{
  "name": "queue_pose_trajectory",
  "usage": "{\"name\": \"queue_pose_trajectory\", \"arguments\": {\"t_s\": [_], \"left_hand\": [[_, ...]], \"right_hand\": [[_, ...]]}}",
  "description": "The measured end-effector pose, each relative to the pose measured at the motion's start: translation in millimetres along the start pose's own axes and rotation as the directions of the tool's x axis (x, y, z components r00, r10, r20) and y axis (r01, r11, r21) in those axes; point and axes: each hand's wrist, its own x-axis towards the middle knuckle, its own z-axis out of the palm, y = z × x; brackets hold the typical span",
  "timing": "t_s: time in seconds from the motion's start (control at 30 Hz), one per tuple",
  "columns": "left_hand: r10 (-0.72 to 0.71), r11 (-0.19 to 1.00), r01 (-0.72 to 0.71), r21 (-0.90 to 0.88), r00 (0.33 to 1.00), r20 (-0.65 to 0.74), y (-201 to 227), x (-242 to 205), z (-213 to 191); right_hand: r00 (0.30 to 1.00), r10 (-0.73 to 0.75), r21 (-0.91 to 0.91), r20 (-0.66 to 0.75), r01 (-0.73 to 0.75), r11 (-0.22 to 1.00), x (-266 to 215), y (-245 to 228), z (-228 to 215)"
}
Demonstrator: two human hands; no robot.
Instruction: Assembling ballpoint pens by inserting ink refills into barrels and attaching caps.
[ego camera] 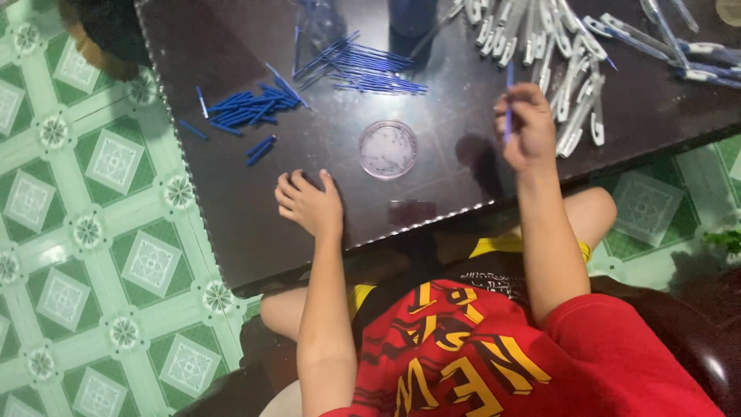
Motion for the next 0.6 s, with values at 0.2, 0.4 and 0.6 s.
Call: {"name": "queue_pose_trajectory", "arguments": {"t_s": [0.2, 0.4, 0.6], "left_hand": [[0.007, 1.000, -0.006, -0.021, 0.999, 0.052, 0, 2, -5], [0.023, 0.997, -0.020, -0.071, 0.999, 0.038, -2, -2, -2], [0.285, 0.918, -0.274, -0.286, 0.959, -0.005, 13, 1, -3]], "right_hand": [[0.996, -0.028, 0.264, 0.088, 0.004, 0.965, -32, -31, -42], [0.934, -0.354, -0.736, -0.046, 0.208, 0.644, -43, -59, -49], [0.855, -0.317, -0.912, 0.411, 0.381, -0.155, 6, 5, 8]]}}
